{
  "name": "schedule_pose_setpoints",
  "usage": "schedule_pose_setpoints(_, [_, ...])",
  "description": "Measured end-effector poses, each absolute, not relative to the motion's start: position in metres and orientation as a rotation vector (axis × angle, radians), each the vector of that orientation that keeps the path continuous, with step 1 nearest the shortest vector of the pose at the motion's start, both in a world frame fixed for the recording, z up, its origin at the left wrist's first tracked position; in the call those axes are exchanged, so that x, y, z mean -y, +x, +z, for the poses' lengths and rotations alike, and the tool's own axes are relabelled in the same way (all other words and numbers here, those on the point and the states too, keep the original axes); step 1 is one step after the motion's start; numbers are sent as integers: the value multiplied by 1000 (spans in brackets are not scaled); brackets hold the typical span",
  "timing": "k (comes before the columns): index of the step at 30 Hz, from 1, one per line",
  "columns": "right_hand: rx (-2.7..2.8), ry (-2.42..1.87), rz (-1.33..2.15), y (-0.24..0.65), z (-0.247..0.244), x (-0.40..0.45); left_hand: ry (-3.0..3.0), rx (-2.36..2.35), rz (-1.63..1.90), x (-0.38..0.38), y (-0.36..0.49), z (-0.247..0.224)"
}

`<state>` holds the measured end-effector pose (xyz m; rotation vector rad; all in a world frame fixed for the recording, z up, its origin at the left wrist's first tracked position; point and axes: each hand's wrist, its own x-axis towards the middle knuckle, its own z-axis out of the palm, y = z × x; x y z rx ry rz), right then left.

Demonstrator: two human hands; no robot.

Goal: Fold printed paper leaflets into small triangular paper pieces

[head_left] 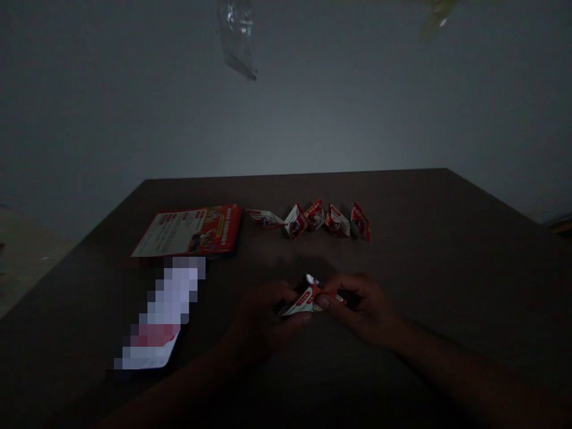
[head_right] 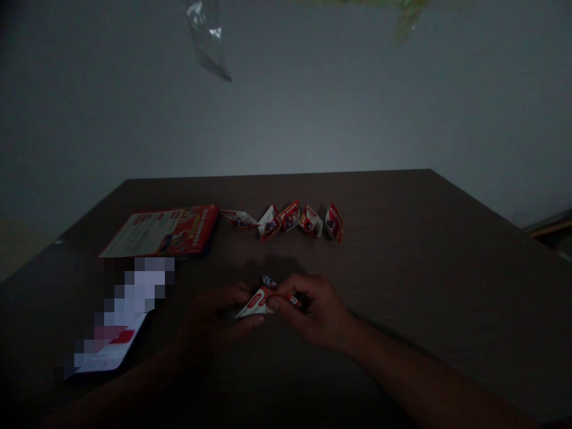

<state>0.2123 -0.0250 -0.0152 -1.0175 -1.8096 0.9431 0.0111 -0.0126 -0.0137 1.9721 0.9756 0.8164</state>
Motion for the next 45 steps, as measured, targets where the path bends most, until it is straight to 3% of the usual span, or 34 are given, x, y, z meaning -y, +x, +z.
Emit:
schedule_pose_setpoints(7, [1827,-785,871,212,-14,25,1812,-915,950,16,10,-7])
schedule_pose_setpoints(14, [2043,-640,539,214,-5,28,2130,-705,1085,15,6,-1])
schedule_pose_setpoints(21, [2110,-625,488,220,0,35,2270,-725,1082,19,3,5])
schedule_pose_setpoints(31, [1940,-683,650,211,-6,35,2238,-858,1035,21,5,8])
schedule_pose_setpoints(45, [1732,-640,933,207,-10,32,2255,-719,1276,18,8,3])
